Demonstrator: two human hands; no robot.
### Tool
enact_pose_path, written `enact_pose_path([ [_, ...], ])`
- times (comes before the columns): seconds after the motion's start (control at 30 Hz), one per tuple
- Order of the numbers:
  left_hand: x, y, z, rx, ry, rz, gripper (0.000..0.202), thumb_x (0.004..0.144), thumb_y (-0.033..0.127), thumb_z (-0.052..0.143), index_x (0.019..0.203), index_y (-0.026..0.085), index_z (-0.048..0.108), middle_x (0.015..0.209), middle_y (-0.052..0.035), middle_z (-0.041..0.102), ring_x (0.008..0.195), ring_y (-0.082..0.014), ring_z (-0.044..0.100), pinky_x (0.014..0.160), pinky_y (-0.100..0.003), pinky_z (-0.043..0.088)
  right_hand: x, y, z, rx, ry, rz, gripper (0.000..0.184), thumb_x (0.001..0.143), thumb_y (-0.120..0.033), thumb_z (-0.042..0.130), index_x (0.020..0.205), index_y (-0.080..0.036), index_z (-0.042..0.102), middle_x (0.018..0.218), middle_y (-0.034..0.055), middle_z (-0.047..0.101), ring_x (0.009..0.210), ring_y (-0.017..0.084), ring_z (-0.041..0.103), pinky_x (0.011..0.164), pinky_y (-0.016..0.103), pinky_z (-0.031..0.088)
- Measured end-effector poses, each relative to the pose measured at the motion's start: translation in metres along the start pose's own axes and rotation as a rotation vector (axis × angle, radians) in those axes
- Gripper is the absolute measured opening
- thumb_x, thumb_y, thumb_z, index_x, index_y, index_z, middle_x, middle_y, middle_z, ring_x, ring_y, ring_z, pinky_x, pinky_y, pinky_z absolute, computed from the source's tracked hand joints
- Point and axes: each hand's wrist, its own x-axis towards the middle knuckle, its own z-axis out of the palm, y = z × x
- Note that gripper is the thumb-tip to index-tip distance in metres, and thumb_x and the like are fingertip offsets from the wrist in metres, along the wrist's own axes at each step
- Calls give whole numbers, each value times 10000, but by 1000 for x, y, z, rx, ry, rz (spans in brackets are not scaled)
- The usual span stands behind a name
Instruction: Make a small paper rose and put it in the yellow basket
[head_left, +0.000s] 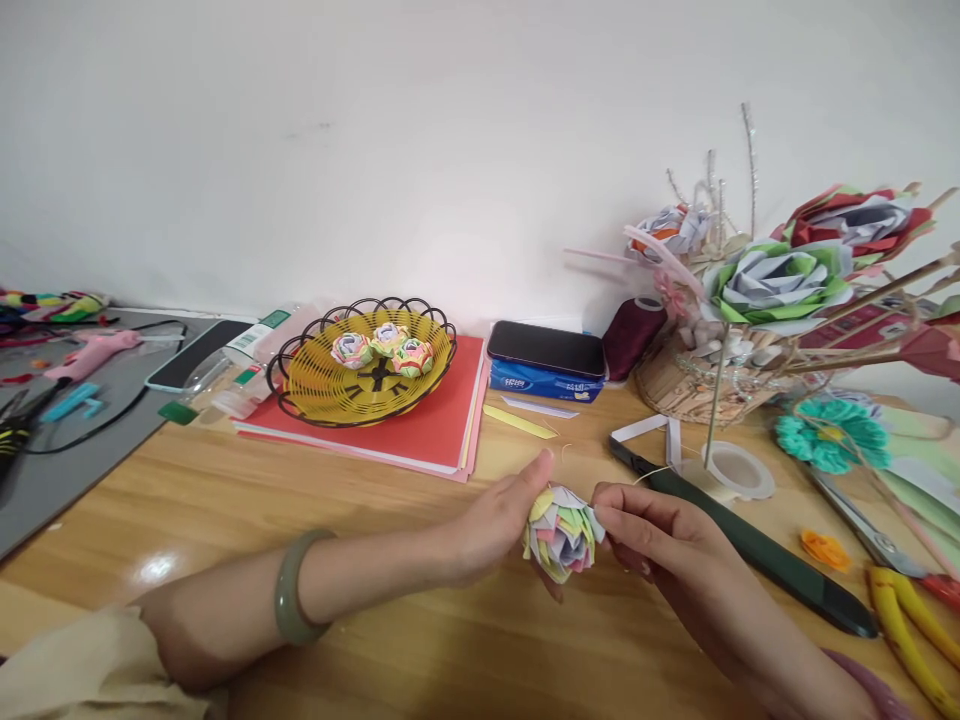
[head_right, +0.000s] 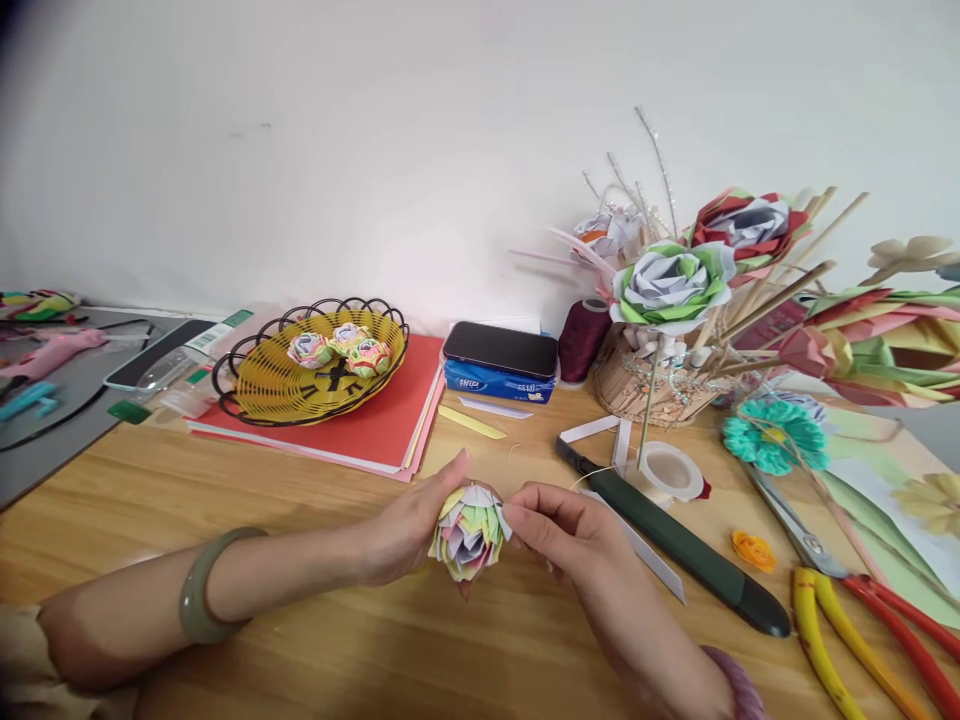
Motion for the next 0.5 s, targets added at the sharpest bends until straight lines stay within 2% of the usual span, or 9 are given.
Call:
enact_pose_path([
  [0.17, 0, 2, -1, -1, 21, -43, 720, 639, 790, 327, 584, 108, 554, 490, -20, 523, 408, -103, 461, 361, -232, 397, 1, 1, 0, 199, -69, 96, 233, 806, -354, 582, 680, -159, 557, 625, -32, 440, 541, 86, 260, 491, 223, 216],
  [0.37, -1, 6, -1, -33, 3, -128, 729, 628, 800, 323, 581, 109, 551, 475, -23, 526, 405, -105, 458, 369, -229, 383, 3, 4, 1, 413, -117, 140, 216, 785, -319, 627, 671, -144, 574, 590, -41, 430, 484, 57, 197, 434, 199, 161],
  [0.5, -2, 8, -1, -41, -34, -161, 726, 671, 770, 301, 597, 99, 567, 473, -25, 526, 410, -102, 464, 387, -225, 382, 4, 5, 1, 427, -127, 153, 231, 755, -337, 660, 674, -135, 582, 564, -47, 403, 479, 51, 199, 424, 195, 152],
])
